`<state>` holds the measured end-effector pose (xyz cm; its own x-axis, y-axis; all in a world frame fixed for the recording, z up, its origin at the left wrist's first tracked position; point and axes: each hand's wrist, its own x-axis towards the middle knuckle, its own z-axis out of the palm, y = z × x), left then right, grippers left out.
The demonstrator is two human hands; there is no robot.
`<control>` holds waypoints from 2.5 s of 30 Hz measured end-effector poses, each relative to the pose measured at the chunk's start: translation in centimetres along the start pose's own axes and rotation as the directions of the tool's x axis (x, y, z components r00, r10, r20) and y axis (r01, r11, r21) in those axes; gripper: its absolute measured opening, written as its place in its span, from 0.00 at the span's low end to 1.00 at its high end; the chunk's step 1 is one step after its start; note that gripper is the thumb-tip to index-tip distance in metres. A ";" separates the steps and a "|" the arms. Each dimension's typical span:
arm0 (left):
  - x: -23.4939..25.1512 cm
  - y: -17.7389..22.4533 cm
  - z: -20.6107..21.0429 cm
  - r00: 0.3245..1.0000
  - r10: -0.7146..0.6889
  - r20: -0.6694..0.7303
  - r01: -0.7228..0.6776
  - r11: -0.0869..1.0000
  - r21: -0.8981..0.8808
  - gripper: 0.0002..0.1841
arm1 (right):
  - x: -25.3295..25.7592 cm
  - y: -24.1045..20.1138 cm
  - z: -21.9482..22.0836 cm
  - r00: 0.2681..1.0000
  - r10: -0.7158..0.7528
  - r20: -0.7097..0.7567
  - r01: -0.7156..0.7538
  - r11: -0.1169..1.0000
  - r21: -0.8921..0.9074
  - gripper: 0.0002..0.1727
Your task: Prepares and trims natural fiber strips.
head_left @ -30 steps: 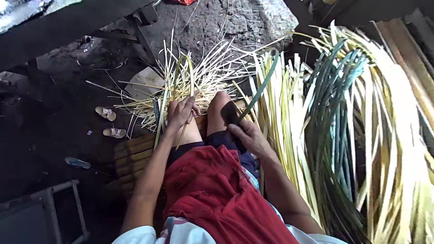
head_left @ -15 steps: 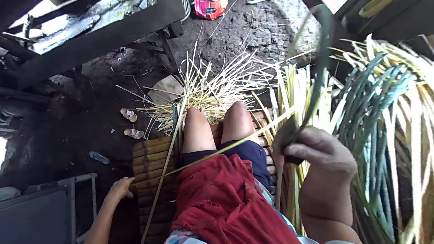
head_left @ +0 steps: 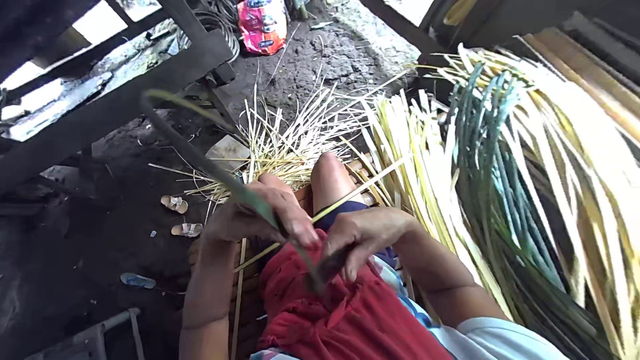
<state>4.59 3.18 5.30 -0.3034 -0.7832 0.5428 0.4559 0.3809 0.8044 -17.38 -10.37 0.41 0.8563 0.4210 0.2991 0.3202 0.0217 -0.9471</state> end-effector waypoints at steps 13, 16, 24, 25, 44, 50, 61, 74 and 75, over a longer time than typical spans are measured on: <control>-4.5 -2.7 2.2 0.775 0.170 -0.609 0.400 0.614 0.680 0.05 | -7.3 4.7 3.1 0.517 0.431 -0.739 -0.723 0.683 -0.108 0.21; -6.8 -5.0 3.9 0.668 0.230 -0.708 0.453 0.629 0.632 0.06 | -5.4 3.6 3.2 0.599 0.271 -0.754 -0.434 0.901 -0.020 0.20; -13.6 -11.3 11.7 0.626 -0.449 -0.637 0.684 0.708 0.173 0.34 | -4.0 3.7 3.9 0.708 0.159 -0.688 -0.527 0.767 -0.365 0.09; -13.4 -11.5 11.6 0.703 -0.411 -0.580 0.611 0.766 0.198 0.26 | -4.0 3.6 3.8 0.731 0.185 -0.657 -0.543 0.741 -0.395 0.10; -7.0 -13.7 7.3 0.655 -0.360 -0.665 0.729 0.534 0.429 0.16 | -5.9 1.1 2.3 0.672 0.176 -0.719 -0.637 0.632 -0.441 0.08; -6.4 -14.0 7.4 0.623 -0.355 -0.697 0.725 0.595 0.346 0.17 | -4.7 1.6 2.4 0.624 0.104 -0.774 -0.707 0.496 -0.504 0.05; -4.9 -14.4 6.9 0.636 -0.284 -0.718 0.624 0.737 0.261 0.25 | 0.2 6.9 5.4 0.260 -0.326 -0.909 -0.819 0.425 -0.386 0.04; -4.4 -13.3 5.5 0.812 0.037 -0.582 0.521 0.402 0.752 0.14 | -4.1 4.0 4.4 0.453 0.482 -0.750 -0.121 0.866 0.485 0.19; -4.5 -13.4 5.5 0.823 0.057 -0.566 0.507 0.376 0.775 0.14 | -4.1 4.0 4.4 0.462 0.508 -0.727 -0.090 0.843 0.531 0.19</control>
<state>-4.74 4.34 -6.59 0.2499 -0.9005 0.3558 -0.6309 0.1272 0.7653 -21.38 -8.02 -5.11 0.8531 -0.4535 -0.2581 -0.0226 0.4620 -0.8866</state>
